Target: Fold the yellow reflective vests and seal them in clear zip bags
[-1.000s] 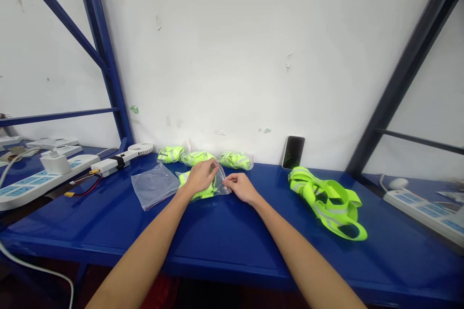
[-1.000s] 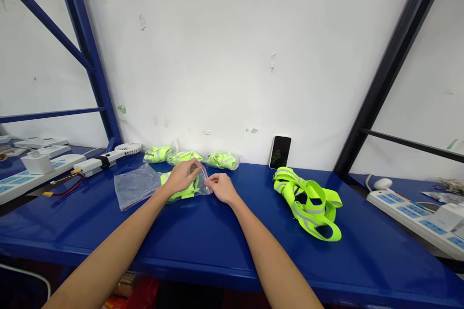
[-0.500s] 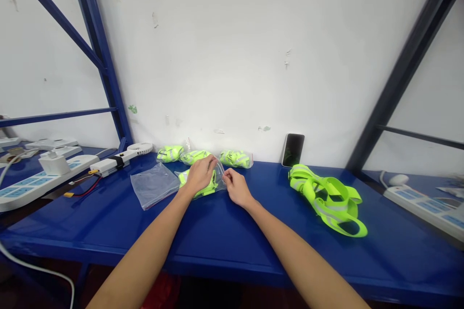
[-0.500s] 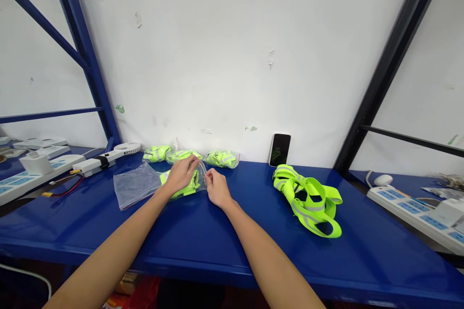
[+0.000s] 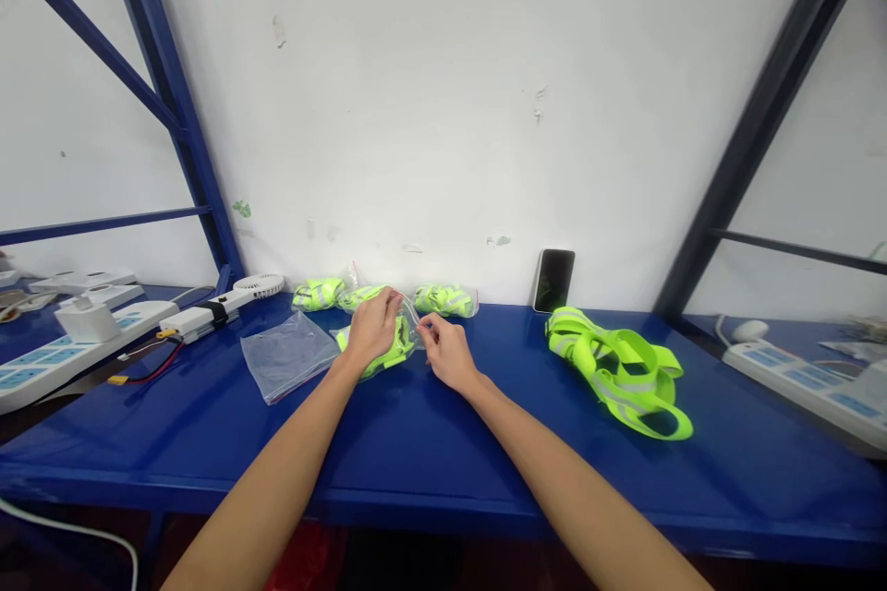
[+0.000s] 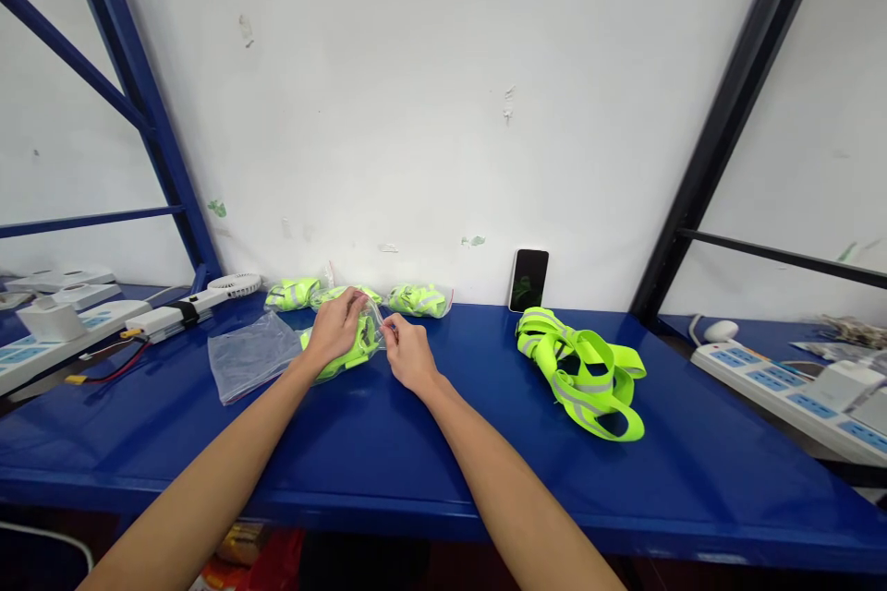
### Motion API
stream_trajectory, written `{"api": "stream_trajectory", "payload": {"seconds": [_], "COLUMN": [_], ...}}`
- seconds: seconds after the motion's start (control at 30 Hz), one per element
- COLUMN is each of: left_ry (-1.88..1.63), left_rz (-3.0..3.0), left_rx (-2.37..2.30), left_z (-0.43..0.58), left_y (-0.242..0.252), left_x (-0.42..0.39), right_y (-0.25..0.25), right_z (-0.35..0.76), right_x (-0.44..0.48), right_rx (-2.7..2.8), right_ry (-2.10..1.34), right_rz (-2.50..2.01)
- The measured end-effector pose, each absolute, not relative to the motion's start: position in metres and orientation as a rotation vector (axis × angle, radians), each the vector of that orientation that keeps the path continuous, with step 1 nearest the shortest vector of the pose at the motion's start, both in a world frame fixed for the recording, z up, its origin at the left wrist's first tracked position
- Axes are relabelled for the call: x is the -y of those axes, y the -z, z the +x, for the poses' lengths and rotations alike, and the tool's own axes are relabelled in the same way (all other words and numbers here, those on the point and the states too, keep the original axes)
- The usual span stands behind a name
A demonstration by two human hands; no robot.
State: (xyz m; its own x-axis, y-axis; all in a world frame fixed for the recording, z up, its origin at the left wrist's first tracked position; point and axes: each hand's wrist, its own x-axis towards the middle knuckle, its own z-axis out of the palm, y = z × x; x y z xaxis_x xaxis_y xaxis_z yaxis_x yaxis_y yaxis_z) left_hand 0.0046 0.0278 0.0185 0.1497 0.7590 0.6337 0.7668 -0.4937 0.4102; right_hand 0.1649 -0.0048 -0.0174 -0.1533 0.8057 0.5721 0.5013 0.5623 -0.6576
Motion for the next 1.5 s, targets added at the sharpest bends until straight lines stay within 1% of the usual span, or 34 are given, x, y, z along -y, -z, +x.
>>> {"api": "stream_trajectory", "payload": {"seconds": [0.17,0.4,0.67,0.9,1.07,1.27,1.4,1.5], "left_ry": [1.292,1.164,1.238,1.296,1.266,1.203,1.355,1.476], "left_rz": [-2.35,-2.371,-2.385,-2.448,-2.502,-2.402,-2.174,-2.002], "left_rx": [1.562,1.493,1.469,1.416,1.387,1.354,1.166,1.11], "left_z": [0.006,0.015,0.019,0.019,0.02,0.019,0.009,0.001], "left_y": [-0.018,-0.016,-0.019,-0.02,-0.021,-0.024,-0.032,-0.031], "left_x": [-0.025,-0.016,-0.014,-0.012,-0.01,-0.003,0.003,0.004], "right_y": [0.019,0.018,0.014,0.013,0.017,0.015,0.011,0.005], "right_z": [0.166,0.17,0.166,0.169,0.175,0.17,0.164,0.159], "right_x": [0.006,0.007,0.01,0.011,0.007,0.01,0.014,0.011], "right_rx": [1.756,1.778,1.809,1.817,1.876,1.827,1.758,1.684], "right_ry": [-0.378,-0.288,-0.144,-0.209,-0.202,-0.242,-0.296,-0.299], "right_rz": [-1.087,-1.199,-1.245,-1.255,-1.24,-1.178,-1.106,-1.041]}}
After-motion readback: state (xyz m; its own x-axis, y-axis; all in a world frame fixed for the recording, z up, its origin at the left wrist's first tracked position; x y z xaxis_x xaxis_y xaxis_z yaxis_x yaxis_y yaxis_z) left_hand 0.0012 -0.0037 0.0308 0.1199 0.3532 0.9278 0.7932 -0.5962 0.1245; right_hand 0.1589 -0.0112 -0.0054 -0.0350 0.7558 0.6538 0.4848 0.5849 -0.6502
